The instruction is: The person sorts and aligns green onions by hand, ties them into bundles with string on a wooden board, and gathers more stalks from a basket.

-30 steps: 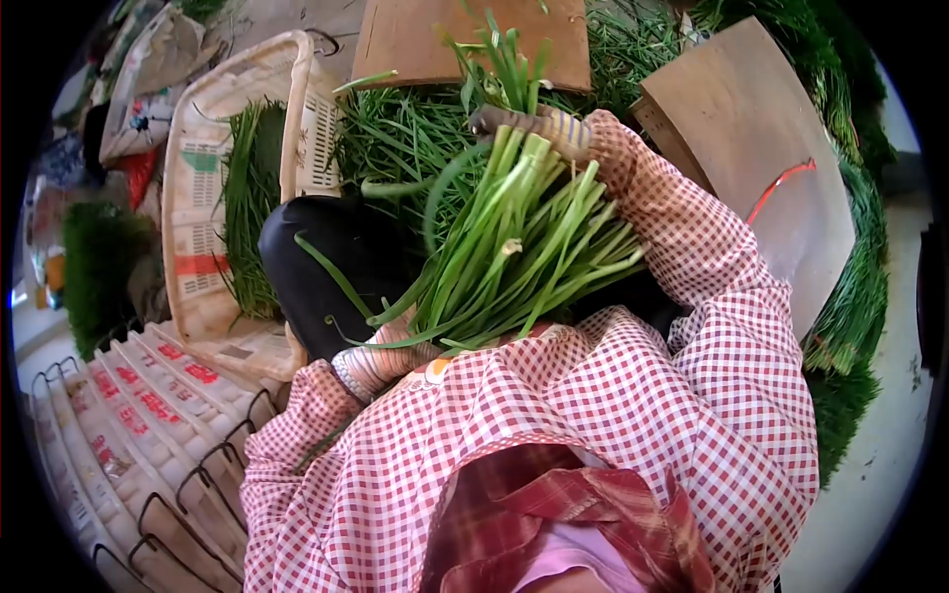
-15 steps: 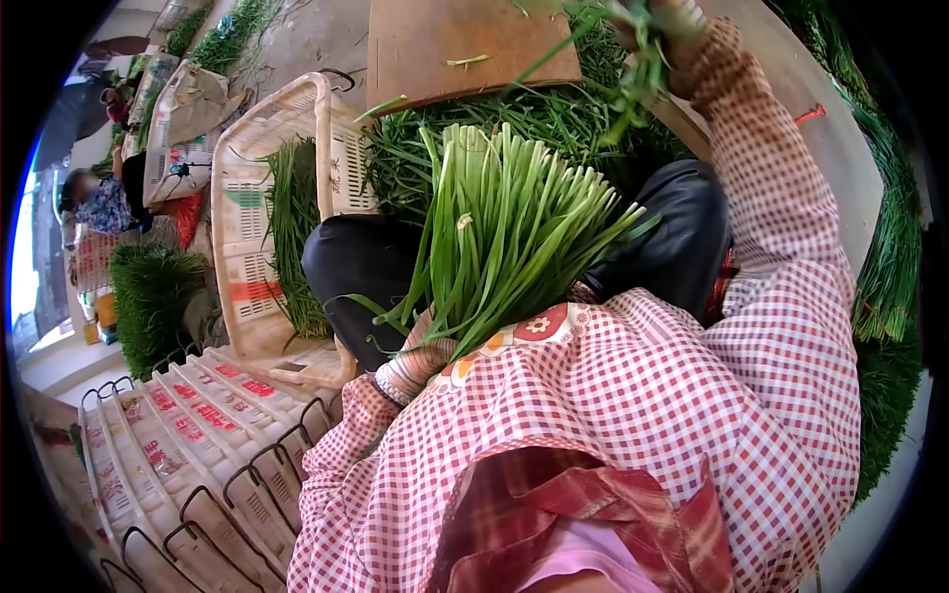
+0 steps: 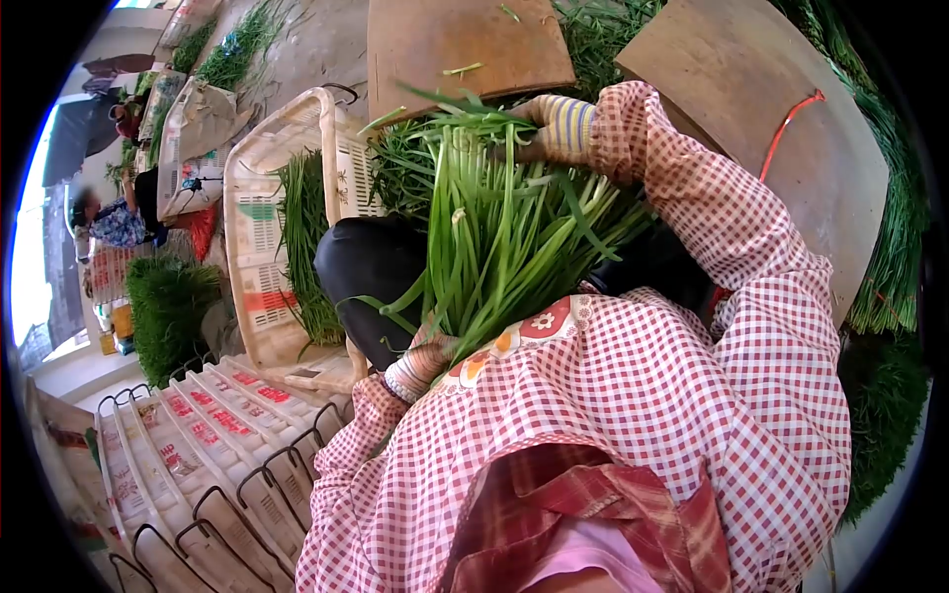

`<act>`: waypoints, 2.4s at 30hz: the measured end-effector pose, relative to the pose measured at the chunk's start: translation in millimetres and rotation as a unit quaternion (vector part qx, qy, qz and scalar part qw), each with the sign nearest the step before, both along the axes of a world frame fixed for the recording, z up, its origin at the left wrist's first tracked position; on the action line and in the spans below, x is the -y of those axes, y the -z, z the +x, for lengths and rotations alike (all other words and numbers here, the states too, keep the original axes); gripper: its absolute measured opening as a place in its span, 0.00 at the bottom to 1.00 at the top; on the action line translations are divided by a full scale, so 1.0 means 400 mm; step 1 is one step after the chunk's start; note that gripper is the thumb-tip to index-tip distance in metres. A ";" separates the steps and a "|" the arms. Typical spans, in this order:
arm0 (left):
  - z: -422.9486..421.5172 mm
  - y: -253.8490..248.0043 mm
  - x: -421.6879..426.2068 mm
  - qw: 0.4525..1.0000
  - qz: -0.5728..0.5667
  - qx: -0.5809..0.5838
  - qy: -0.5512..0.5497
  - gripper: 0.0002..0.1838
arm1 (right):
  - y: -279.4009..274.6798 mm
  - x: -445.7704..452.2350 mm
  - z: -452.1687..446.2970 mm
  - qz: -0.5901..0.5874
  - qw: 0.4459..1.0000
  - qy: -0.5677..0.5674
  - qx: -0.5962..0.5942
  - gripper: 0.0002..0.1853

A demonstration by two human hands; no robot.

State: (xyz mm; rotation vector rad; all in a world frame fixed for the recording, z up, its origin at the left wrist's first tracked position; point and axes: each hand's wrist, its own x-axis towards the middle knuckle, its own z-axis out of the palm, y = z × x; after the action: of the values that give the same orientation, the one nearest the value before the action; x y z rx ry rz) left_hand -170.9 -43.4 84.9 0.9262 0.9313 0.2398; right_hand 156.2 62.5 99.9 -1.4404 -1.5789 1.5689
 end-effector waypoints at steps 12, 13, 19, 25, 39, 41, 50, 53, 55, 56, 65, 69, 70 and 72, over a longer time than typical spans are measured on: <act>-0.035 0.007 0.011 0.999 -0.026 0.005 -0.042 0.31 | -0.034 0.025 0.013 -0.019 0.981 0.063 -0.183 0.17; -0.035 0.003 0.012 0.999 -0.023 -0.013 -0.030 0.32 | -0.045 0.029 0.017 -0.028 0.984 0.067 -0.160 0.17; -0.010 -0.044 0.017 0.997 -0.069 -0.005 -0.045 0.33 | -0.091 0.019 0.033 -0.021 0.983 0.149 -0.101 0.14; -0.042 -0.008 0.010 1.000 -0.013 -0.023 -0.016 0.33 | -0.110 -0.018 0.139 -0.003 0.942 0.320 -0.101 0.15; -0.001 0.027 0.010 0.995 -0.068 0.034 -0.071 0.27 | -0.071 -0.082 0.020 0.069 0.995 0.065 0.022 0.16; 0.012 -0.019 0.015 0.989 -0.092 0.048 -0.103 0.26 | -0.100 -0.074 0.085 -0.004 0.983 0.182 0.032 0.19; -0.055 0.054 0.007 0.985 -0.109 0.099 -0.085 0.26 | 0.069 -0.046 0.050 -0.082 0.974 -0.184 0.104 0.17; -0.028 0.019 0.011 0.985 -0.109 0.092 -0.094 0.26 | 0.501 -0.260 -0.019 -0.500 0.774 -0.051 -0.386 0.11; -0.003 -0.008 0.016 0.985 -0.111 0.089 -0.102 0.27 | 0.147 -0.027 0.020 -0.279 0.871 -0.015 -0.404 0.18; 0.004 -0.015 0.018 0.984 -0.113 0.078 -0.109 0.27 | 0.117 -0.010 0.003 -0.226 0.910 0.021 -0.346 0.20; -0.048 0.035 0.035 0.987 -0.048 0.059 -0.140 0.26 | 0.155 0.047 0.001 0.003 0.986 0.097 -0.136 0.22; -0.035 0.040 0.034 0.994 0.026 0.002 -0.110 0.25 | 0.122 0.037 0.006 -0.082 0.968 0.118 -0.206 0.24; -0.031 0.043 0.035 0.994 0.050 -0.020 -0.100 0.25 | 0.140 0.027 -0.001 -0.074 0.953 0.129 -0.264 0.22; -0.025 0.049 0.036 0.990 0.097 -0.064 -0.079 0.25 | 0.139 -0.001 0.022 0.002 0.980 0.108 -0.168 0.22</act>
State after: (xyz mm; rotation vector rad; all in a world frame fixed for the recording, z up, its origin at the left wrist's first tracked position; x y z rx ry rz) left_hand -180.8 -58.0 65.4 1.0576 1.1163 0.4155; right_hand 165.1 62.9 44.3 -1.2198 -1.1903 1.5787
